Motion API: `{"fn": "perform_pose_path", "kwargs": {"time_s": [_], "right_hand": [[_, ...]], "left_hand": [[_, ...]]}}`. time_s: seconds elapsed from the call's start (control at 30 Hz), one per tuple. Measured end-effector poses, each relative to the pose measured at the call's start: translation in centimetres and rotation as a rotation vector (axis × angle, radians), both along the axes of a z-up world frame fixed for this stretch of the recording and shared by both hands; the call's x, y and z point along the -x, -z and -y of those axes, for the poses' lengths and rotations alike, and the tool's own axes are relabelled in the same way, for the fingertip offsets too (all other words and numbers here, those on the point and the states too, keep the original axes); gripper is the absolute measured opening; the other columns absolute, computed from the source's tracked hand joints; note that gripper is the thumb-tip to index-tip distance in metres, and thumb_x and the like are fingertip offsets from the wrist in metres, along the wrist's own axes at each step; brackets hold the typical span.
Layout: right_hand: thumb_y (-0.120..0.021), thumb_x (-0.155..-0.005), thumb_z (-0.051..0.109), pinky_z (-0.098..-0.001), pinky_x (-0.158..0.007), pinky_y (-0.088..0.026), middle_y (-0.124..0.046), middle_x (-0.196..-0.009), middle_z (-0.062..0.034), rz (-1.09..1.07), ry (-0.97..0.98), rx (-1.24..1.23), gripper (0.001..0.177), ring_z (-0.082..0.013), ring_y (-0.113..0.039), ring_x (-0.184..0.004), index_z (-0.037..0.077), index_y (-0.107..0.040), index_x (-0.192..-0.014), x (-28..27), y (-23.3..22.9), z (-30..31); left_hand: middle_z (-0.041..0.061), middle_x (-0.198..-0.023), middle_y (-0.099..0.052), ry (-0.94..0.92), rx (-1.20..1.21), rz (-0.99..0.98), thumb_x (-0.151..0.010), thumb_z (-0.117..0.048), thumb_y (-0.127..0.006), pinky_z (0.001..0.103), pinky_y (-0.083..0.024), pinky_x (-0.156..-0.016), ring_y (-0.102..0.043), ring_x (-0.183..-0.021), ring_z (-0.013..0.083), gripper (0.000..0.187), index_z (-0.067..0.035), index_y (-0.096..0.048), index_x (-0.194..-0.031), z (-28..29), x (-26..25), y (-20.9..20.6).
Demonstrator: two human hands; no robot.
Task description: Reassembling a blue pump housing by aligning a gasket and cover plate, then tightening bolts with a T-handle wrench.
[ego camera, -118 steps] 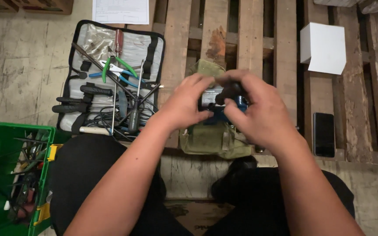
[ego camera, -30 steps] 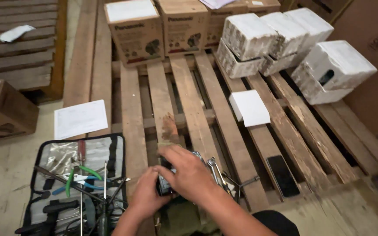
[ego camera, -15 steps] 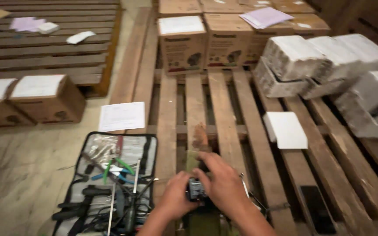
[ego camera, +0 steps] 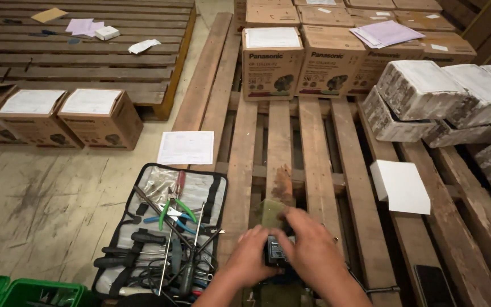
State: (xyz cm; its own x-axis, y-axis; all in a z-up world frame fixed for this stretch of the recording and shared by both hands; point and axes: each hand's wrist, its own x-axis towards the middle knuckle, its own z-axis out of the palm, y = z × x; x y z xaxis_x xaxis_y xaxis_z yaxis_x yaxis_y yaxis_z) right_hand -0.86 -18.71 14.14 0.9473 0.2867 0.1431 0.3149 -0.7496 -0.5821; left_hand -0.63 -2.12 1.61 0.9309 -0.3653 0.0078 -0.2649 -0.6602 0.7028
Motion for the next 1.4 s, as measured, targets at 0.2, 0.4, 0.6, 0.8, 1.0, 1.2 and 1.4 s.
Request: {"fn": "perform_pose_path", "kwargs": {"time_s": [0.2,0.4,0.6,0.8,1.0,1.2,1.4], "right_hand": [[-0.059,-0.096,0.020,-0.0436,-0.093,-0.052,-0.065,-0.131,-0.0074,-0.120,-0.027,-0.060,0.039,-0.0285,-0.065,-0.118,0.016,-0.050,-0.133,0.2,1.1,0.1],[-0.057,-0.095,0.015,-0.0455,-0.090,-0.053,-0.065,-0.128,-0.0072,-0.114,-0.013,-0.034,0.039,-0.0293,-0.064,-0.117,0.015,-0.049,-0.133,0.2,0.7,-0.1],[-0.060,-0.094,0.018,-0.0474,-0.089,-0.054,-0.066,-0.131,-0.0093,-0.109,0.024,-0.029,0.041,-0.0310,-0.066,-0.116,0.016,-0.052,-0.134,0.5,0.1,-0.8],[-0.055,-0.094,0.018,-0.0501,-0.083,-0.053,-0.066,-0.123,-0.0109,-0.149,0.024,0.022,0.034,-0.0349,-0.066,-0.106,0.016,-0.053,-0.128,0.6,0.2,-1.3],[-0.060,-0.096,0.029,-0.0513,-0.078,-0.052,-0.070,-0.118,-0.0105,-0.268,0.146,0.048,0.037,-0.0379,-0.068,-0.101,0.021,-0.049,-0.131,0.4,-1.7,-1.1],[-0.063,-0.095,0.029,-0.0520,-0.074,-0.054,-0.072,-0.107,-0.0117,-0.161,0.133,0.024,0.041,-0.0398,-0.069,-0.093,0.020,-0.049,-0.133,0.7,-0.4,-0.7],[-0.059,-0.098,0.026,-0.0484,-0.079,-0.054,-0.069,-0.118,-0.0124,-0.099,0.078,-0.013,0.040,-0.0356,-0.068,-0.102,0.015,-0.049,-0.135,0.9,0.3,-0.7]], "left_hand": [[0.008,-0.118,-0.057,0.008,0.025,-0.034,-0.061,-0.035,-0.094,0.047,-0.041,-0.097,-0.055,-0.115,0.0346,0.072,-0.021,-0.059,-0.122,-0.2,0.0,-0.7],[0.008,-0.117,-0.055,0.026,0.006,-0.087,-0.063,-0.030,-0.093,0.046,-0.040,-0.099,-0.054,-0.117,0.0335,0.072,-0.017,-0.056,-0.123,-0.3,0.1,-1.6],[0.008,-0.116,-0.058,0.020,0.037,-0.046,-0.063,-0.030,-0.093,0.046,-0.040,-0.100,-0.056,-0.114,0.0331,0.071,-0.019,-0.058,-0.123,-0.3,0.2,-1.1],[0.007,-0.113,-0.058,0.022,0.041,-0.020,-0.063,-0.031,-0.091,0.045,-0.042,-0.098,-0.057,-0.113,0.0325,0.061,-0.021,-0.058,-0.114,-0.3,0.2,-0.8],[0.010,-0.118,-0.056,0.026,-0.010,-0.034,-0.063,-0.036,-0.094,0.046,-0.041,-0.099,-0.054,-0.115,0.0343,0.086,-0.014,-0.054,-0.135,-0.3,0.0,-0.2],[0.009,-0.126,-0.054,0.031,-0.026,-0.073,-0.064,-0.036,-0.094,0.047,-0.037,-0.106,-0.051,-0.124,0.0327,0.086,-0.016,-0.052,-0.136,-0.2,0.0,-0.5],[0.008,-0.121,-0.056,0.028,-0.002,-0.067,-0.064,-0.033,-0.094,0.047,-0.040,-0.102,-0.054,-0.118,0.0331,0.084,-0.017,-0.053,-0.135,-0.2,0.0,-1.0]]}}
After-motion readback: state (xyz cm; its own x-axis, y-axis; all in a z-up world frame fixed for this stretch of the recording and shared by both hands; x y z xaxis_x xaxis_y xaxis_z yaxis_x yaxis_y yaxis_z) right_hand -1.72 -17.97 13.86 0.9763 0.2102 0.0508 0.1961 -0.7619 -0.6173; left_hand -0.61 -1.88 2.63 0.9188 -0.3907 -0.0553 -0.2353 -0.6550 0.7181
